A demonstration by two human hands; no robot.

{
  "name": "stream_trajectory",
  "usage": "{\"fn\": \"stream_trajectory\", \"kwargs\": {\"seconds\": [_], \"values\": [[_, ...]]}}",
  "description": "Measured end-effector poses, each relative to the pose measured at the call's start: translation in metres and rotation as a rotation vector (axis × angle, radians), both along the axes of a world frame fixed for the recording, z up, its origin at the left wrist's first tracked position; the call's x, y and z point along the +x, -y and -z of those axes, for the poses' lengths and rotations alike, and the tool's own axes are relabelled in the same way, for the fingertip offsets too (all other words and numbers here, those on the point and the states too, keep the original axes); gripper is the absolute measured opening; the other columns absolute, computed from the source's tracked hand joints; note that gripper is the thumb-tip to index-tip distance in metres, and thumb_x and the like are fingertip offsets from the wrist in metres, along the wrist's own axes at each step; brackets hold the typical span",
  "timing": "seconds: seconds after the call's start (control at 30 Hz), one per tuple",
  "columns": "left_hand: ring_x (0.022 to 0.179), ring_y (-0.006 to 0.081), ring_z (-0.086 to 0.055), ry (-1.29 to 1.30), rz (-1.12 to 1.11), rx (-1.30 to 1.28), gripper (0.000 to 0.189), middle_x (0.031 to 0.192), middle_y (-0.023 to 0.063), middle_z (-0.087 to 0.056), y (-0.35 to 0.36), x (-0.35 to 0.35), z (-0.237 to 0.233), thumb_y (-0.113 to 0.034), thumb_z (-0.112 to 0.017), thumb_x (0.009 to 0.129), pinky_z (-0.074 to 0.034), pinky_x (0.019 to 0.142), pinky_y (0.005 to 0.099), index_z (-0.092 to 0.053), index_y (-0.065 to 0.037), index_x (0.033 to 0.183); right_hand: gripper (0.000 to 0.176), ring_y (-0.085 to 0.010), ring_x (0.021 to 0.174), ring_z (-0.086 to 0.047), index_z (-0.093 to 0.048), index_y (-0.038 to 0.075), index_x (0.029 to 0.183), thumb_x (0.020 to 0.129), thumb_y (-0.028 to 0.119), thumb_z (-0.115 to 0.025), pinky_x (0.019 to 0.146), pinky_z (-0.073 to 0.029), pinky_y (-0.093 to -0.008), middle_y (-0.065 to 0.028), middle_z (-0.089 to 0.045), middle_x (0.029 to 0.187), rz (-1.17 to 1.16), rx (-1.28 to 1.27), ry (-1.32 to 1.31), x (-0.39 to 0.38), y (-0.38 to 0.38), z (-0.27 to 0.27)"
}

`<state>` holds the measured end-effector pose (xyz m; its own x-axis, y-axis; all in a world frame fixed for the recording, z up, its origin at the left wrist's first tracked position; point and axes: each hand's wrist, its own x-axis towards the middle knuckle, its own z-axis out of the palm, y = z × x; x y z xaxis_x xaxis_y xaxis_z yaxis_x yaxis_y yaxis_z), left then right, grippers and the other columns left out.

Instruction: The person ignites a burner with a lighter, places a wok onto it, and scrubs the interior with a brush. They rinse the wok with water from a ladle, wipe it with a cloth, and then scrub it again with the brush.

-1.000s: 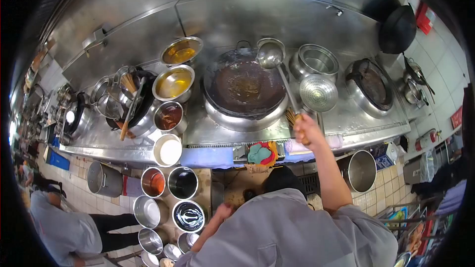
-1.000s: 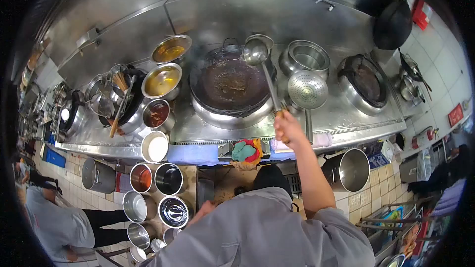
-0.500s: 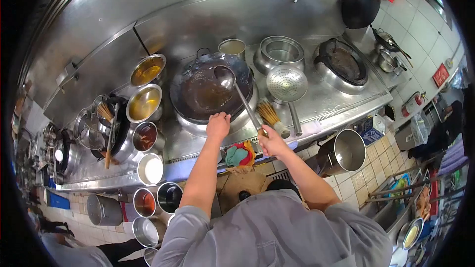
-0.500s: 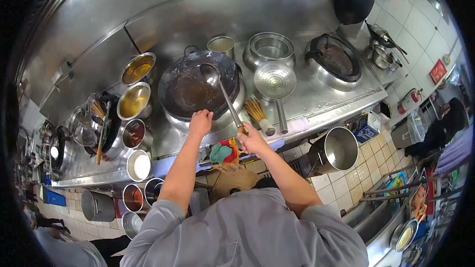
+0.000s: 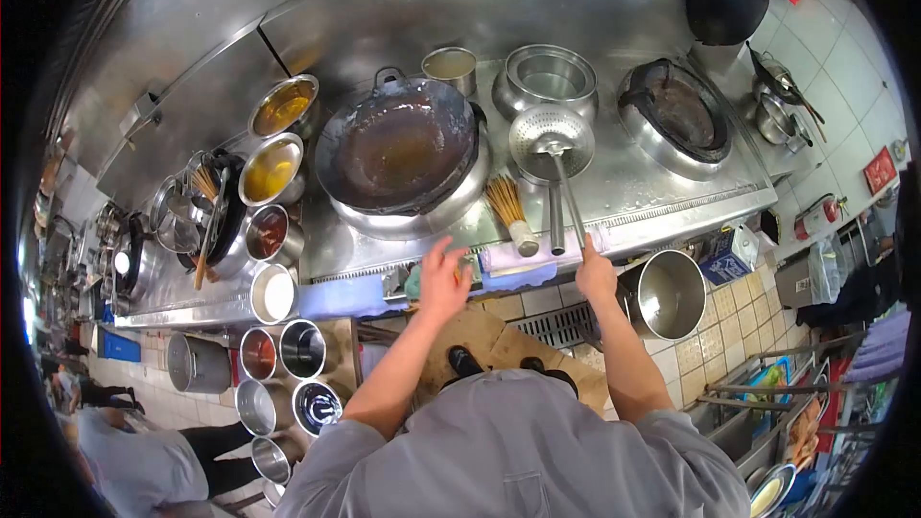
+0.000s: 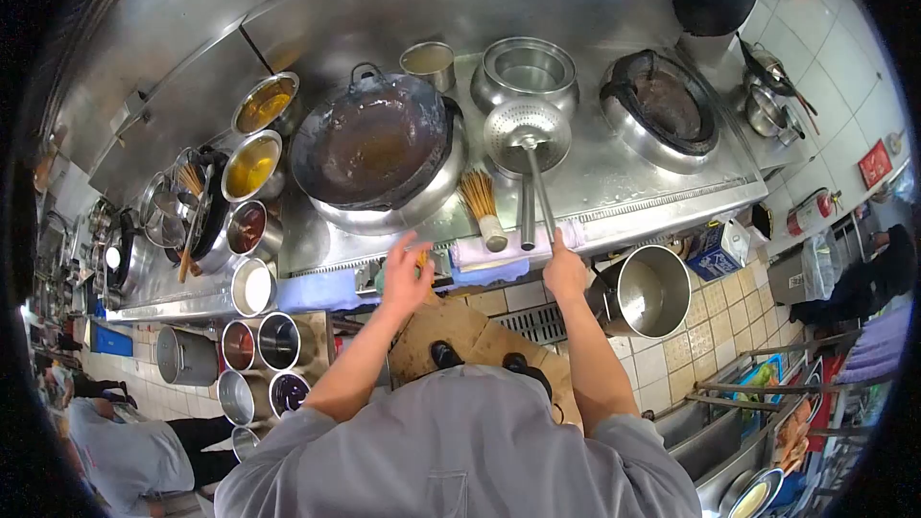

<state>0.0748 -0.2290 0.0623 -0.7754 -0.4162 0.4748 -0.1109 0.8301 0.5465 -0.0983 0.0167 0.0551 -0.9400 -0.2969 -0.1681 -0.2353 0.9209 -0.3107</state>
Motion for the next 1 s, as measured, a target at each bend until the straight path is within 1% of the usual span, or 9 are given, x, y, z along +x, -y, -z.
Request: {"fn": "stream_trajectory", "kwargs": {"seconds": [0.17, 0.3, 0.37, 0.43, 0.47, 0.6, 0.73, 0.8, 1.0], "values": [[0.109, 0.0347, -0.049, 0.300, 0.135, 0.229, 0.027, 0.117, 0.0163, -0.052, -0.060, 0.060, 0.058, -0.014, -0.062, 0.078, -0.042, 0.093, 0.0411, -0.060, -0.007, 0.104, 0.067, -0.0372, 0.085, -0.062, -0.027, 0.021, 0.141, 0.080, 0.008, -0.051, 0.077, -0.049, -0.0465, -0.0210, -0.064, 0.091, -0.140, -0.025, 0.024, -0.019, -0.009, 0.033], [0.099, 0.0327, -0.058, 0.805, 0.022, 0.404, 0.028, 0.104, 0.0153, -0.062, -0.084, 0.139, 0.092, -0.029, -0.057, 0.083, -0.044, 0.089, 0.0406, -0.063, -0.008, 0.101, 0.067, -0.0370, 0.086, -0.062, -0.023, 0.021, 0.143, 0.083, 0.013, -0.053, 0.078, -0.049, -0.0466, -0.0201, -0.064, 0.092, -0.202, -0.028, 0.091, -0.026, -0.021, 0.044], [0.096, 0.0318, -0.060, 1.020, -0.020, 0.477, 0.034, 0.103, 0.0149, -0.063, -0.086, 0.196, 0.139, -0.036, -0.053, 0.084, -0.045, 0.088, 0.0415, -0.062, -0.010, 0.104, 0.066, -0.0370, 0.090, -0.061, -0.022, 0.020, 0.143, 0.085, 0.017, -0.053, 0.082, -0.047, -0.0462, -0.0215, -0.062, 0.098, -0.237, -0.038, 0.122, -0.024, -0.026, 0.052], [0.099, 0.0328, -0.058, 1.207, -0.111, 0.536, 0.034, 0.105, 0.0152, -0.062, -0.096, 0.235, 0.141, -0.036, -0.049, 0.086, -0.046, 0.086, 0.0425, -0.062, -0.011, 0.105, 0.072, -0.0380, 0.094, -0.059, -0.019, 0.020, 0.143, 0.083, 0.021, -0.058, 0.080, -0.048, -0.0470, -0.0243, -0.057, 0.107, -0.239, -0.159, 0.074, -0.030, -0.029, 0.070], [0.100, 0.0332, -0.058, 1.221, -0.027, 0.413, 0.033, 0.106, 0.0149, -0.062, -0.098, 0.264, 0.157, -0.035, -0.047, 0.087, -0.046, 0.086, 0.0428, -0.062, -0.010, 0.104, 0.068, -0.0397, 0.100, -0.056, -0.025, 0.016, 0.141, 0.083, 0.026, -0.060, 0.081, -0.048, -0.0465, -0.0239, -0.049, 0.119, -0.173, -0.186, 0.014, -0.027, -0.025, 0.068], [0.102, 0.0339, -0.057, 1.281, 0.288, 0.085, 0.032, 0.107, 0.0149, -0.062, -0.094, 0.340, 0.219, -0.031, -0.043, 0.088, -0.047, 0.085, 0.0437, -0.062, -0.009, 0.100, 0.065, -0.0412, 0.103, -0.054, -0.033, 0.014, 0.136, 0.081, 0.031, -0.062, 0.083, -0.048, -0.0453, -0.0230, -0.043, 0.125, -0.292, -0.280, -0.172, -0.016, 0.019, 0.004], [0.102, 0.0322, -0.058, 1.220, 0.257, 0.084, 0.034, 0.107, 0.0156, -0.062, -0.084, 0.345, 0.232, -0.033, -0.045, 0.087, -0.046, 0.086, 0.0417, -0.062, -0.008, 0.103, 0.060, -0.0409, 0.105, -0.053, -0.045, 0.009, 0.126, 0.077, 0.036, -0.065, 0.087, -0.046, -0.0450, -0.0235, -0.047, 0.117, -0.459, -0.194, -0.009, -0.002, 0.081, -0.013], [0.101, 0.0314, -0.058, 0.991, -0.292, 0.722, 0.038, 0.109, 0.0160, -0.062, -0.088, 0.310, 0.200, -0.036, -0.049, 0.086, -0.046, 0.087, 0.0391, -0.062, -0.007, 0.108, 0.054, -0.0418, 0.102, -0.055, -0.051, 0.009, 0.120, 0.075, 0.032, -0.067, 0.087, -0.047, -0.0454, -0.0249, -0.044, 0.121, -0.496, -0.100, 0.045, -0.011, 0.110, 0.029], [0.103, 0.0305, -0.058, 0.687, -0.406, 0.969, 0.042, 0.110, 0.0156, -0.062, -0.074, 0.267, 0.176, -0.039, -0.053, 0.085, -0.045, 0.088, 0.0368, -0.061, -0.006, 0.109, 0.054, -0.0426, 0.102, -0.055, -0.048, 0.014, 0.125, 0.074, 0.023, -0.063, 0.088, -0.047, -0.0453, -0.0247, -0.045, 0.121, -0.571, 0.081, 0.074, -0.007, 0.137, 0.020]]}}
